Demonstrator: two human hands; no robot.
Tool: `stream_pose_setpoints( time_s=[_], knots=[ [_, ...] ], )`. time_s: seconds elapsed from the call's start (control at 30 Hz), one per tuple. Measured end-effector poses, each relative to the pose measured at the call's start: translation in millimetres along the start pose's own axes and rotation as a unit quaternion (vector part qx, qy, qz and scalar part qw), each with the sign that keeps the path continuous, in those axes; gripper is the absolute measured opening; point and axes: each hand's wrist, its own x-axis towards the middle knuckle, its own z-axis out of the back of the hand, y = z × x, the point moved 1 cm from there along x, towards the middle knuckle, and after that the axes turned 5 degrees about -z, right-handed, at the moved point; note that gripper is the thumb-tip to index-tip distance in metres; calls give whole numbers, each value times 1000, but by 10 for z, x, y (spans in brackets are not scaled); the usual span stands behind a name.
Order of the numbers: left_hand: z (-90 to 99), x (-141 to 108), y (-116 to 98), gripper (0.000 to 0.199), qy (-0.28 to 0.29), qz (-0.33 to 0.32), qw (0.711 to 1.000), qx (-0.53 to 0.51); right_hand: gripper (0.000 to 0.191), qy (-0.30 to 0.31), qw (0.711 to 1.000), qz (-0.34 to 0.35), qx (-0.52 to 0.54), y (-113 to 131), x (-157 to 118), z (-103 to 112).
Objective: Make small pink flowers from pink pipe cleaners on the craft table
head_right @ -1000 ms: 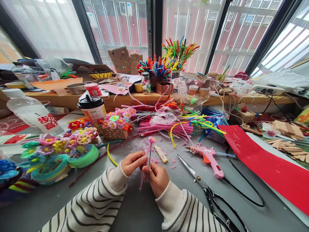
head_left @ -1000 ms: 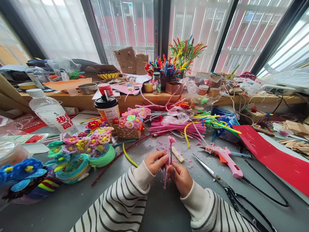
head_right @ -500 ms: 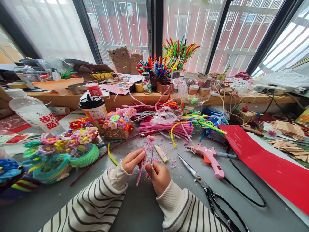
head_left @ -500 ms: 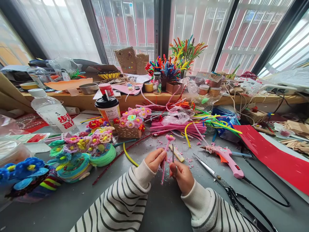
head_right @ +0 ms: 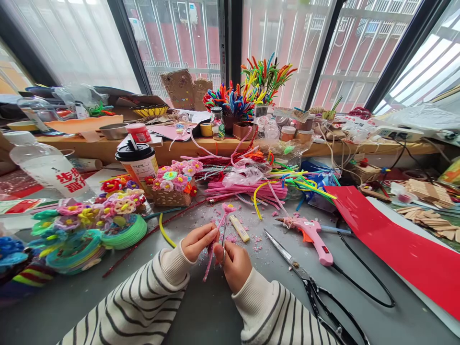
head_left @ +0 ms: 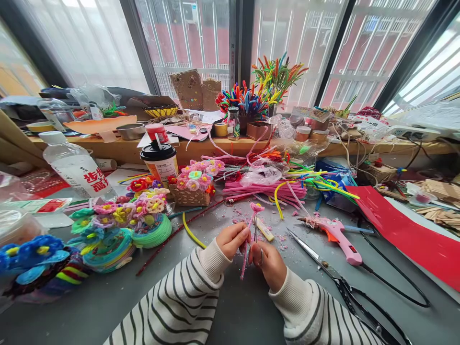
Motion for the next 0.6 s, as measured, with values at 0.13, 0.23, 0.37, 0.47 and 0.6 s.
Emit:
stream_pose_setpoints(
  time_s=[0.13,0.23,0.37,0.47,0.6],
  knots=[
    [-8,1,-4,29,-12,-10,1000,-5,49,14,1000,-11,-12,46,2,13],
    [-1,2,-17,30,5,-9,1000,-13,47,1,999,-12,-44,65,4,32],
    [22,8,-21,31,-27,-14,999,-21,45,-16,998,-14,-65,73,3,47],
    [35,16,-10,30,-57,-15,998,-35,44,-25,998,-17,-64,73,3,49],
    [46,20,-1,28,-98,-11,993,-67,43,-25,999,-21,-41,58,13,45]
  ],
)
